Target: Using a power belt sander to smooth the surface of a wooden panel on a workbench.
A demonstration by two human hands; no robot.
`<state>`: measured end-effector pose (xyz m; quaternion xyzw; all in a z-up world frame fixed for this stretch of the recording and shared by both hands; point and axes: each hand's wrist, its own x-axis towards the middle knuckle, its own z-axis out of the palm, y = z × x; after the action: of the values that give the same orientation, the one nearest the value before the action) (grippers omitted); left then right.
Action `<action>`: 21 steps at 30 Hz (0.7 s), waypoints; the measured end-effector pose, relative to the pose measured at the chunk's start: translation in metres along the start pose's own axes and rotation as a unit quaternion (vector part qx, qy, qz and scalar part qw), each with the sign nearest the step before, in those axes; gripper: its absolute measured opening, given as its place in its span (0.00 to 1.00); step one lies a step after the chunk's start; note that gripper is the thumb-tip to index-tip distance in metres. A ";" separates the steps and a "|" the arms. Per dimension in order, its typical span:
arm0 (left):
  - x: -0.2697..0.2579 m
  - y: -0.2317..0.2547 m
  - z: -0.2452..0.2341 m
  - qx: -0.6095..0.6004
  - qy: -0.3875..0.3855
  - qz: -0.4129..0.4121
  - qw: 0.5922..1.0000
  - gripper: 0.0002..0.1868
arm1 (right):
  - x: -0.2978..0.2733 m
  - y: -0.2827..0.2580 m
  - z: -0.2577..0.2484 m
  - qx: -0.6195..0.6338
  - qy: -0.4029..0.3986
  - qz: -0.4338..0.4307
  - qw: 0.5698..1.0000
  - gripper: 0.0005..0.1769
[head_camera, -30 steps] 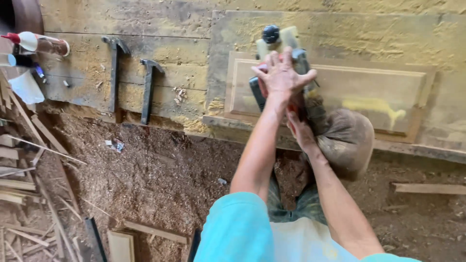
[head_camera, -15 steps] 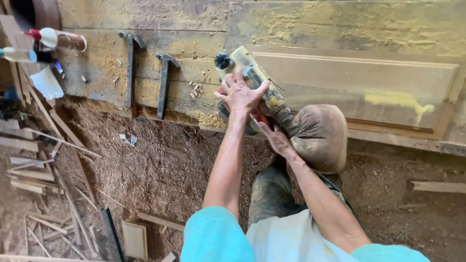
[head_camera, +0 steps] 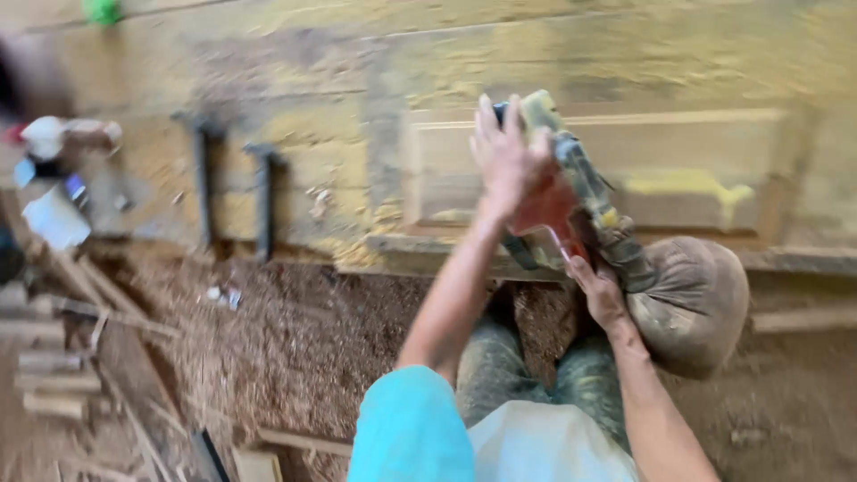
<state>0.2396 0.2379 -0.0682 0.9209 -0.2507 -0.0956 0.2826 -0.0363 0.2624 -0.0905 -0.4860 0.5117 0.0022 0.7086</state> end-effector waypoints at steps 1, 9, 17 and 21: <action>0.018 -0.014 0.046 0.024 0.036 0.053 0.998 0.39 | 0.006 0.010 -0.017 -0.037 0.009 -0.014 0.999 0.39; 0.033 0.123 0.130 0.065 -0.082 0.175 0.979 0.11 | -0.035 -0.045 -0.105 0.017 0.050 -0.072 0.996 0.38; 0.022 0.246 0.226 0.070 -0.135 0.231 0.961 0.08 | -0.025 -0.021 -0.198 0.028 0.142 -0.046 0.988 0.32; 0.032 0.278 0.267 0.014 -0.135 0.263 0.955 0.11 | -0.017 -0.048 -0.216 0.080 0.141 -0.085 0.983 0.35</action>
<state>0.0686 -0.1035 -0.1305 0.8050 -0.5209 -0.1383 0.2482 -0.1771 0.0964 -0.0461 -0.4649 0.5615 -0.1676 0.6638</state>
